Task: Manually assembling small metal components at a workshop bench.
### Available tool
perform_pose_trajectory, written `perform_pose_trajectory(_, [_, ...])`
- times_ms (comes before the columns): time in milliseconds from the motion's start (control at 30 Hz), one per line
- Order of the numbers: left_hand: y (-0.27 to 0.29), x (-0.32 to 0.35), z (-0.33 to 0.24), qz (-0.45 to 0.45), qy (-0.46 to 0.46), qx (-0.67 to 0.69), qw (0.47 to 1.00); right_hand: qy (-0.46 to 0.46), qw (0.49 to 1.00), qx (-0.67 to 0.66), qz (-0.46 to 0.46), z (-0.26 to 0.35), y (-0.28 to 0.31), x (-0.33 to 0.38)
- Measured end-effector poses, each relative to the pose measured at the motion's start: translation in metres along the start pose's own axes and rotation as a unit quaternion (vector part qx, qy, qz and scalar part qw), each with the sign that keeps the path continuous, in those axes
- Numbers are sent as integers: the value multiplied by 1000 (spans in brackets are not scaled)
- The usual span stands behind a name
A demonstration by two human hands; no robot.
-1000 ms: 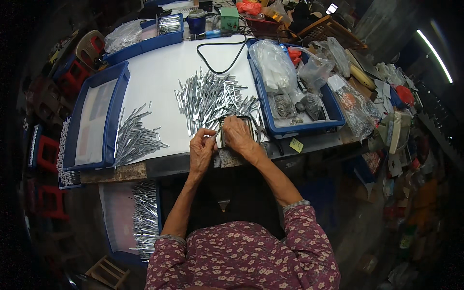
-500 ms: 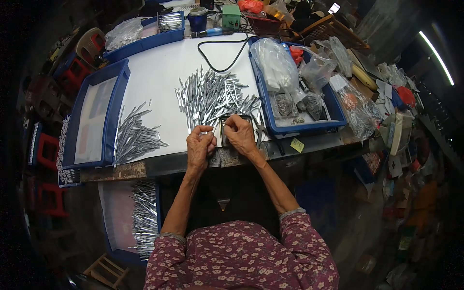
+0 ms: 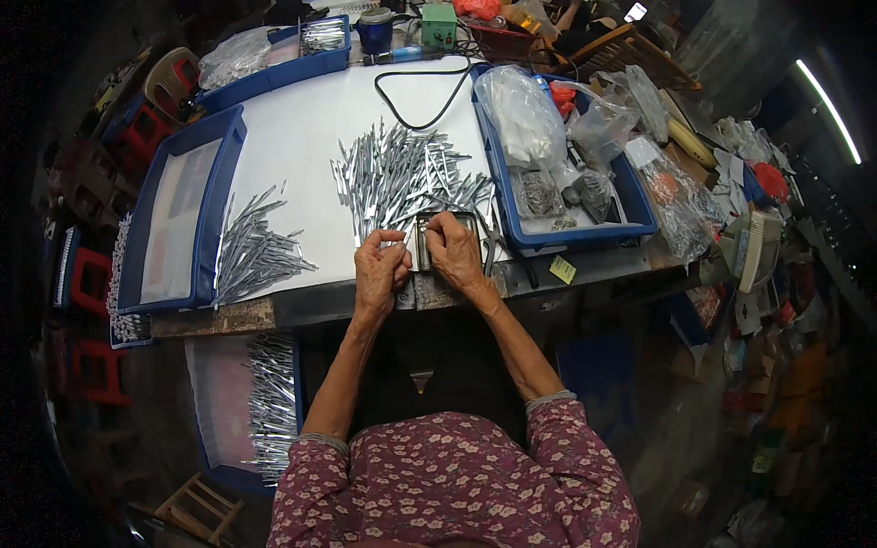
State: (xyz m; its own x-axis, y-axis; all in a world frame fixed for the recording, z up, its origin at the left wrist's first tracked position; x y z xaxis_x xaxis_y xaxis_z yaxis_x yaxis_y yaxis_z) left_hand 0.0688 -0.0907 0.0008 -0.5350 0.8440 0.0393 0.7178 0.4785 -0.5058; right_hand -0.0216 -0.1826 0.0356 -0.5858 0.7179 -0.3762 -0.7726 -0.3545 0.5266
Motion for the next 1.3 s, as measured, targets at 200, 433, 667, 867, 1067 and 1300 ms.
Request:
perform_pose_trajectory(200, [1, 1, 2, -3, 25, 34, 999, -64, 982, -173, 27, 15, 3, 7])
perform_pose_trajectory(433, [-6, 1, 3, 12, 42, 43, 998, -61, 976, -208, 22, 18, -4, 9])
perform_pose_trajectory(667, [-8, 3, 1, 10, 53, 44, 998, -57, 970, -236, 14, 20, -2, 9])
perform_pose_trajectory(867, [-6, 6, 5, 13, 67, 57, 996, -44, 972, -229, 18, 20, 0, 13])
perform_pose_trajectory(1067, [-4, 6, 10, 22, 93, 69, 993, -21, 972, -231, 24, 23, 3, 12])
perform_pose_trajectory(1300, [-4, 7, 5, 10, 76, 51, 996, -20, 977, -213, 24, 24, 0, 14])
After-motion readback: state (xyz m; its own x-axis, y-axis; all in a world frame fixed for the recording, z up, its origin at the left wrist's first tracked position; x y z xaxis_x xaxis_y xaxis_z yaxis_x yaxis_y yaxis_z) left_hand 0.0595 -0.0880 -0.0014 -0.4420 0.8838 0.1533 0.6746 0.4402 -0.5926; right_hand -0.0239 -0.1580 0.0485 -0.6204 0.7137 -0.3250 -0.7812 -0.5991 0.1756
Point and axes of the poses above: each hand's wrist, its own x-axis away from the middle knuckle, its own y-axis out of the back of the hand, z = x × y, the point moved 10 cm from there along -x, towards the middle knuckle
